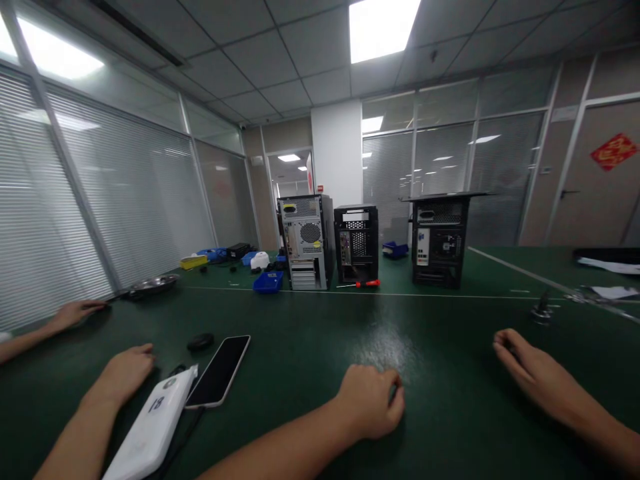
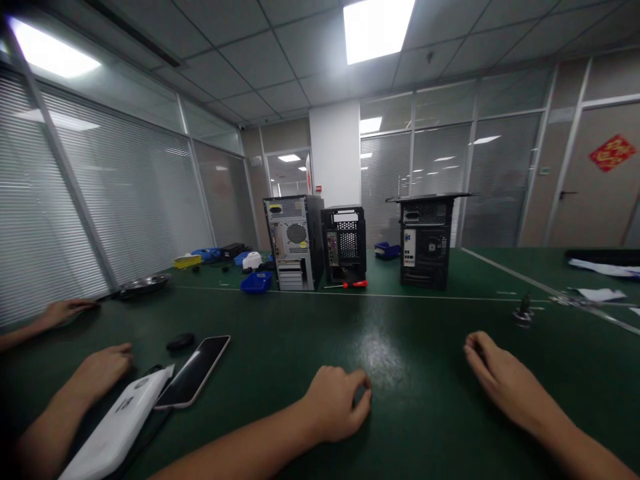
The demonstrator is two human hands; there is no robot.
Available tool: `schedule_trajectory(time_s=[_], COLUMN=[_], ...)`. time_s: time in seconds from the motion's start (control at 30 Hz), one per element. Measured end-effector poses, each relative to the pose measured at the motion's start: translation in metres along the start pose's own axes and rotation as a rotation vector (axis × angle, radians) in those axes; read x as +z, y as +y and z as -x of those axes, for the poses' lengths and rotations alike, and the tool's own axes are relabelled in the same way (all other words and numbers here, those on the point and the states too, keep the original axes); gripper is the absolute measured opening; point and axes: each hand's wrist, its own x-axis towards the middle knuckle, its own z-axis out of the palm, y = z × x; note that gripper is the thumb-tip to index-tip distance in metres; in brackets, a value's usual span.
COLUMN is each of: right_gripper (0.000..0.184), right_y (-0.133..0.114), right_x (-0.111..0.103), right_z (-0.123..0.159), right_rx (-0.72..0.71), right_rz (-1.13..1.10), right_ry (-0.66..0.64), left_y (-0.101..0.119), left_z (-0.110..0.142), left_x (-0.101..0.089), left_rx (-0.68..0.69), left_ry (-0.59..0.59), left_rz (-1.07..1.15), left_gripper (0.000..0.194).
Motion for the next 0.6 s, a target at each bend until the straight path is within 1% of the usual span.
schedule_trajectory(time_s=[0.07, 0.1, 0.13, 0.2, 0.37, 0.53, 0.6], right_gripper=[0.048, 0.050, 0.051, 0.051, 0.049, 0.051, 0.052], right_y=[0.025, 0.033, 0.039, 0.046, 0.046, 0.040, 0.035], right_x=[-0.002, -0.001, 0.001, 0.006, 0.012, 0.006, 0.003], right_z=[-0.007, -0.009, -0.011, -0.015, -0.017, -0.012, -0.012], right_rx=[0.152, 0.200, 0.226, 0.233, 0.245, 0.256, 0.287], right_rz=[-0.094, -0.131, -0.158, -0.184, -0.183, -0.196, -0.214], right_ry=[0.024, 0.026, 0.019, -0.003, -0.006, 0.033, 0.048], left_y=[0.001, 0.001, 0.001, 0.001, 0.001, 0.002, 0.002], left_z=[0.000, -0.001, -0.001, -0.001, -0.001, -0.001, -0.001], left_x=[0.000, 0.000, 0.000, 0.000, -0.002, -0.004, -0.004], left_rx=[-0.010, -0.010, -0.008, -0.002, 0.011, 0.021, 0.021], left_ry=[-0.010, -0.014, -0.017, -0.022, -0.045, -0.064, -0.068], left_rz=[0.008, 0.006, 0.001, -0.015, -0.039, -0.028, -0.026], left_gripper=[0.032, 0.032, 0.032, 0.032, 0.033, 0.033, 0.033])
